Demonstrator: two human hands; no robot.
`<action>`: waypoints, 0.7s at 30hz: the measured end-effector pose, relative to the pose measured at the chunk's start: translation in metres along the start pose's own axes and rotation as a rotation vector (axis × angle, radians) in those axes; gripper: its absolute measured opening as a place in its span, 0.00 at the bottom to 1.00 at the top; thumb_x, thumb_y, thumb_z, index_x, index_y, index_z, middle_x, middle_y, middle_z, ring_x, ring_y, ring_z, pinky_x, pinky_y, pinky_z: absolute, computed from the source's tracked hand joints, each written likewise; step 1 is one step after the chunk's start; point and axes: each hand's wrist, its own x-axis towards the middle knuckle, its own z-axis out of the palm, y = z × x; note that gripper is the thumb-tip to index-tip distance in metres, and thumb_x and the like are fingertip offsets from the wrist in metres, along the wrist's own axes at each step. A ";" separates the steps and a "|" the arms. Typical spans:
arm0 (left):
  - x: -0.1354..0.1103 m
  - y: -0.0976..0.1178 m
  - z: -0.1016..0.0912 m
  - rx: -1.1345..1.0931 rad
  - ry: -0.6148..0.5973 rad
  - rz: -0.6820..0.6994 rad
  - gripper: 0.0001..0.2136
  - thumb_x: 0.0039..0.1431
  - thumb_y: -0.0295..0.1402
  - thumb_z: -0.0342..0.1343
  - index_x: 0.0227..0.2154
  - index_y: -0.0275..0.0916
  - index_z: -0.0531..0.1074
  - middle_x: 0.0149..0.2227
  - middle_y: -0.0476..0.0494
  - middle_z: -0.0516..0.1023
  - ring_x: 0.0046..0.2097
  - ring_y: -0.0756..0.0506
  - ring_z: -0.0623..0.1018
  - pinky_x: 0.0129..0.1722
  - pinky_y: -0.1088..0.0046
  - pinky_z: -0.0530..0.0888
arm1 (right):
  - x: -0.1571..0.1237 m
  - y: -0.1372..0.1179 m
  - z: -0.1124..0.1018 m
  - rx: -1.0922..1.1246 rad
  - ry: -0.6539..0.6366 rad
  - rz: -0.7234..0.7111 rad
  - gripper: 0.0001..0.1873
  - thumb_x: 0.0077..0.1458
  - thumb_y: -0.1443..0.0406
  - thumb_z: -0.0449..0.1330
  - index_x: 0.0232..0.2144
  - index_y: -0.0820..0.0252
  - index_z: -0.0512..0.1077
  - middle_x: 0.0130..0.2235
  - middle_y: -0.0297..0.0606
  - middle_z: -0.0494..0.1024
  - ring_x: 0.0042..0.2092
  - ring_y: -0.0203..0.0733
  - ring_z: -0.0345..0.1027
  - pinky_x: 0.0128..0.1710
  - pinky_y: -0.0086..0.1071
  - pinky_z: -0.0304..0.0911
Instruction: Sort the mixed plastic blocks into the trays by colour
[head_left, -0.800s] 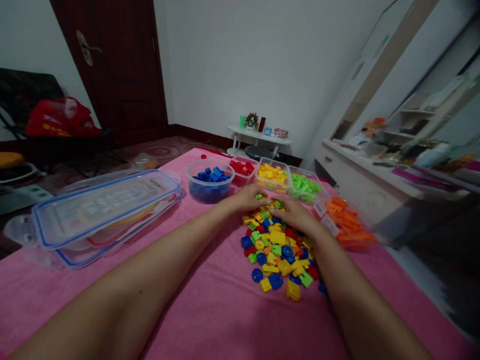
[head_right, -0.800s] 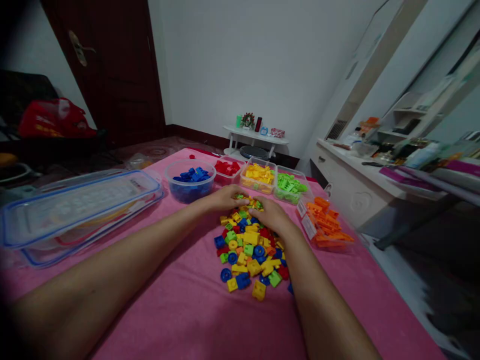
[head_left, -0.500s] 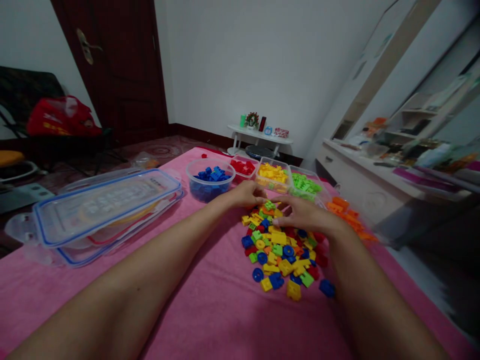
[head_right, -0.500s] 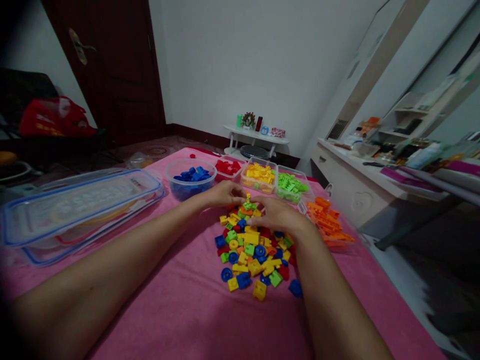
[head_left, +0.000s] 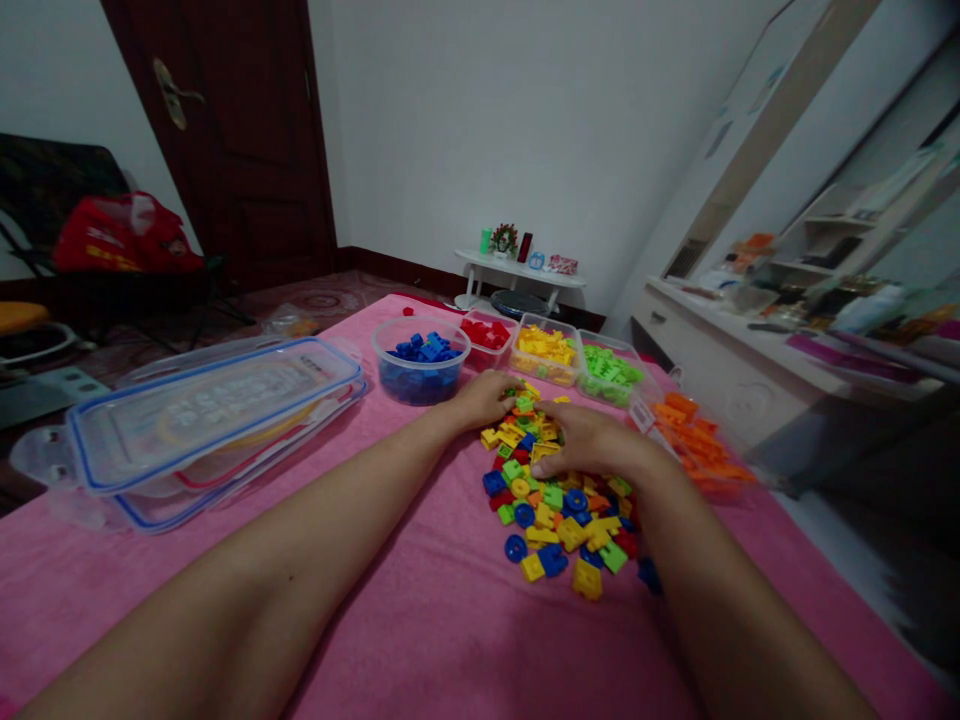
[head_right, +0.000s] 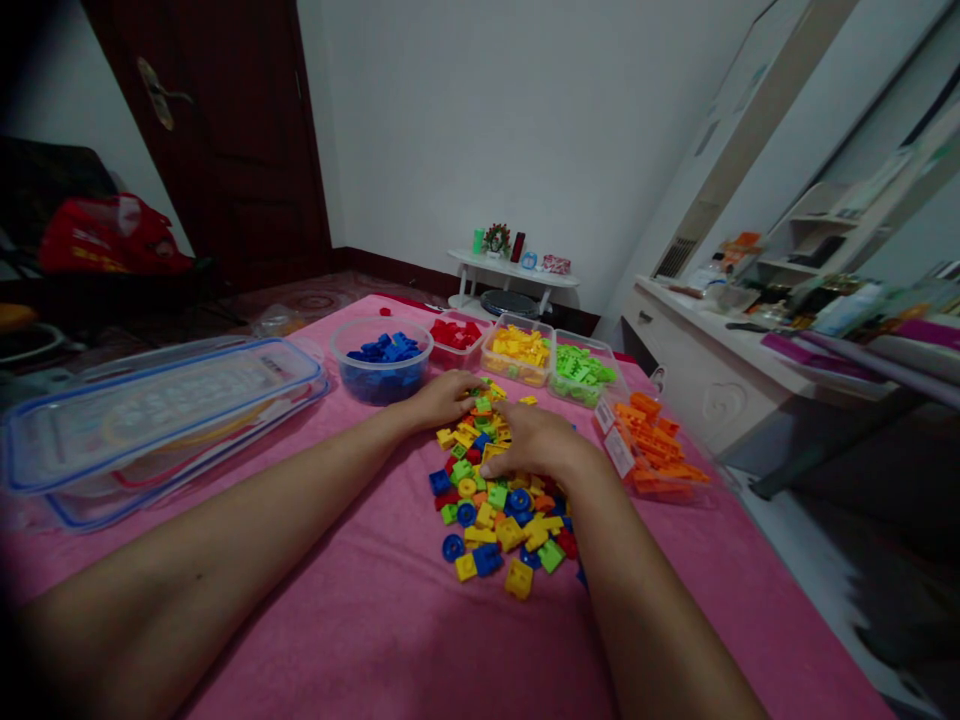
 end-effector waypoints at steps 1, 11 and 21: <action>-0.001 -0.001 0.001 -0.003 0.013 0.002 0.18 0.54 0.30 0.50 0.47 0.36 0.72 0.47 0.40 0.76 0.49 0.43 0.73 0.51 0.66 0.67 | 0.001 0.001 0.001 0.002 0.010 -0.010 0.50 0.37 0.49 0.65 0.61 0.61 0.56 0.58 0.49 0.65 0.56 0.54 0.61 0.53 0.40 0.57; -0.002 -0.008 0.009 -0.043 0.060 -0.042 0.16 0.56 0.32 0.50 0.46 0.35 0.72 0.44 0.40 0.77 0.44 0.45 0.73 0.48 0.67 0.68 | 0.023 0.010 0.025 -0.069 0.277 0.028 0.33 0.46 0.56 0.60 0.56 0.54 0.64 0.52 0.43 0.72 0.50 0.51 0.67 0.46 0.37 0.61; -0.004 -0.003 0.005 -0.257 0.103 -0.103 0.15 0.53 0.37 0.55 0.40 0.34 0.75 0.35 0.43 0.79 0.34 0.48 0.75 0.35 0.75 0.70 | 0.033 0.033 0.028 0.032 0.324 0.087 0.35 0.42 0.49 0.63 0.51 0.58 0.68 0.48 0.45 0.74 0.47 0.51 0.68 0.43 0.38 0.62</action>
